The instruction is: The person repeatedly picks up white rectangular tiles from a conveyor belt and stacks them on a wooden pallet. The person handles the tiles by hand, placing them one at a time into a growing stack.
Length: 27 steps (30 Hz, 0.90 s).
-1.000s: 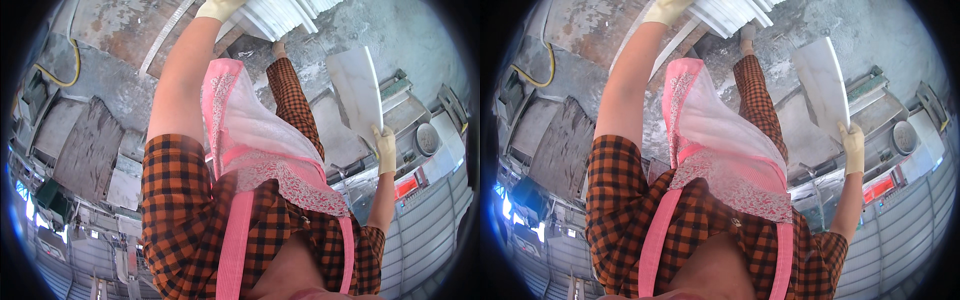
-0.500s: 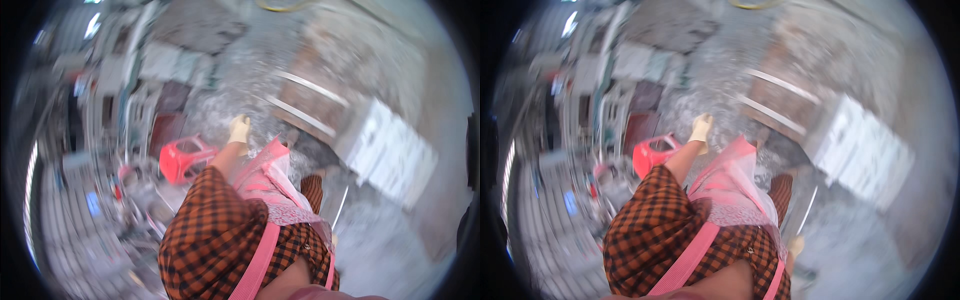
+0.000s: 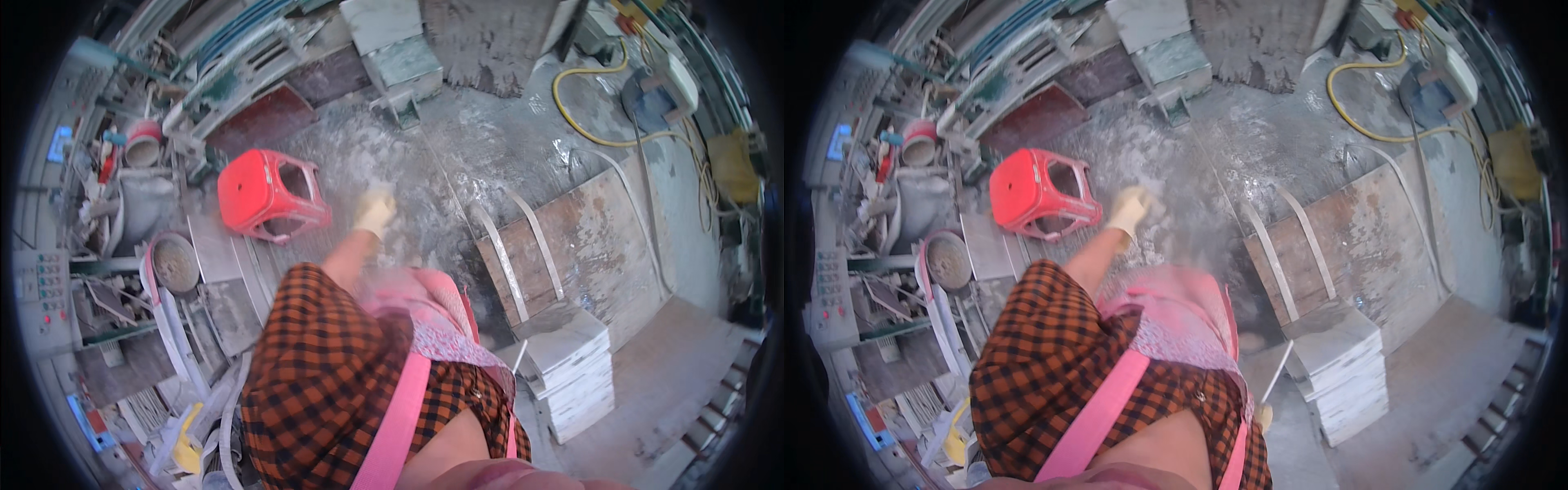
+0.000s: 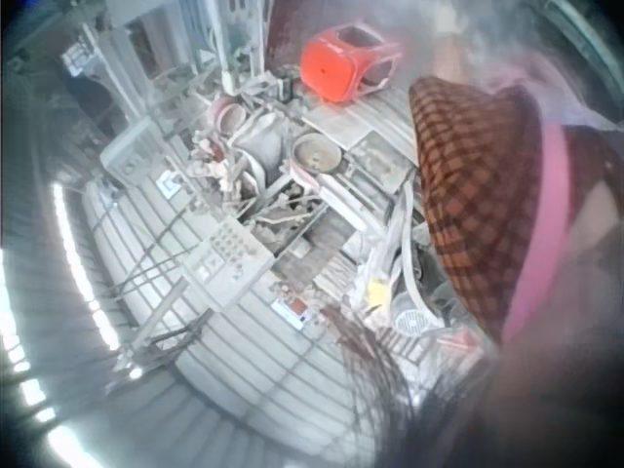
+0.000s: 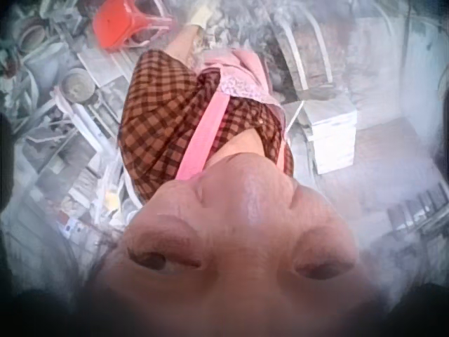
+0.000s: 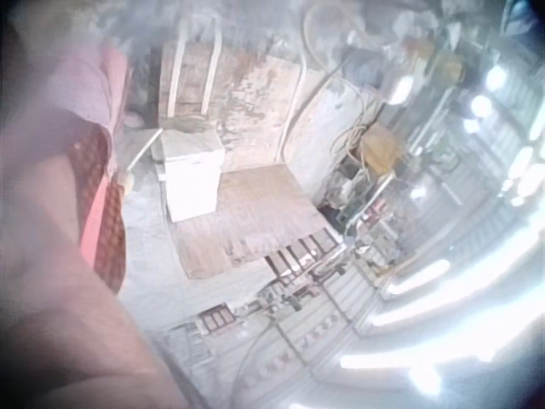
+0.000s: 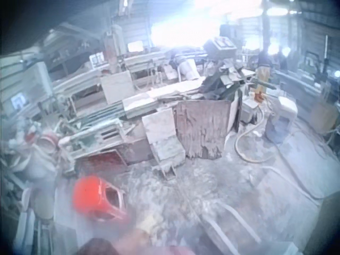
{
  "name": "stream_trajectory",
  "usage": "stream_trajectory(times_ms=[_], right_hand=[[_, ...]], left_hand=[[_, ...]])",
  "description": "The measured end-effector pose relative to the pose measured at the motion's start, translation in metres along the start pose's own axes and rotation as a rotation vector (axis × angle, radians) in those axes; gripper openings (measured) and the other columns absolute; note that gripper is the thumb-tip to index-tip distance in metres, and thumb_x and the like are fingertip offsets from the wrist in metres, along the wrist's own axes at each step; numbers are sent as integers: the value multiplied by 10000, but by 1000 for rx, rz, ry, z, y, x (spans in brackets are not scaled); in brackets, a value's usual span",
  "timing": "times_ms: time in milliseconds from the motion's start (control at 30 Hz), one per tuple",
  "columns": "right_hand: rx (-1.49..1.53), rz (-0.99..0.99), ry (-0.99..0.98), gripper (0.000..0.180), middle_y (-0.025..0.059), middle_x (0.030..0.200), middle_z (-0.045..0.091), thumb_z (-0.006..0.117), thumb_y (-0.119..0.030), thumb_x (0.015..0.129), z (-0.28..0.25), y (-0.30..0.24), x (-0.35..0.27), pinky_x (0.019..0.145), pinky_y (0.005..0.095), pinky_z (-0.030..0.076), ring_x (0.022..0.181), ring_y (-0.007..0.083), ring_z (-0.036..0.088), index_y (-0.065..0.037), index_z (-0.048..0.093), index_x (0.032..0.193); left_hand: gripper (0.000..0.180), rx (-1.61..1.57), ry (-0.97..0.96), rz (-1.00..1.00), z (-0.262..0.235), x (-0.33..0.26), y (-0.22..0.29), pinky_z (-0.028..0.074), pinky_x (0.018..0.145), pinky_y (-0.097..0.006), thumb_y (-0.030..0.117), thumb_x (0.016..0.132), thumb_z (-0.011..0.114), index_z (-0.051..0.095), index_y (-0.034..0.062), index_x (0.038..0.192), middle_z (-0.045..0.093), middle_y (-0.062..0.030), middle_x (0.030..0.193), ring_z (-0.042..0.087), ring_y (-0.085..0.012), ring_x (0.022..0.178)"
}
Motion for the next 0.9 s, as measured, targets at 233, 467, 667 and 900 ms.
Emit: stream_trajectory(times_ms=[233,467,667,900], right_hand=[[-251,-198,28,404,243,684,661,683,-315,714,-50,-173,47,610,462,505,658,362,680,77,693,810],[-617,-587,213,413,284,711,644,629,-364,730,-73,-416,190,647,500,504,712,448,651,44,690,705],[-1059,-820,129,338,223,875,692,557,-330,843,-23,-692,321,763,490,539,836,405,680,-36,723,843],[-1381,-1427,46,210,113,844,713,585,-294,884,26,-974,387,663,444,542,791,312,692,-116,698,880]], left_hand=[[268,-192,237,-524,-71,30,-190,509,771,-493,315,850,578,695,76,890,683,-194,904,650,-405,891],[257,-534,396,-727,-72,60,-244,520,707,-441,286,889,570,698,65,924,693,-130,801,678,-306,763],[350,-1130,408,-893,-132,176,-208,456,927,-352,318,962,560,604,124,1250,621,-61,1229,554,-162,1137],[373,-1073,453,-675,-174,286,-196,442,986,-326,277,981,571,590,44,1271,623,-83,1241,560,-175,1162]])
Point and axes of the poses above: each hand's wrist, its own x-axis towards the middle knuckle, its own z-axis out of the palm, y = z × x, the point moved 2 cm from there along x, towards the middle knuckle
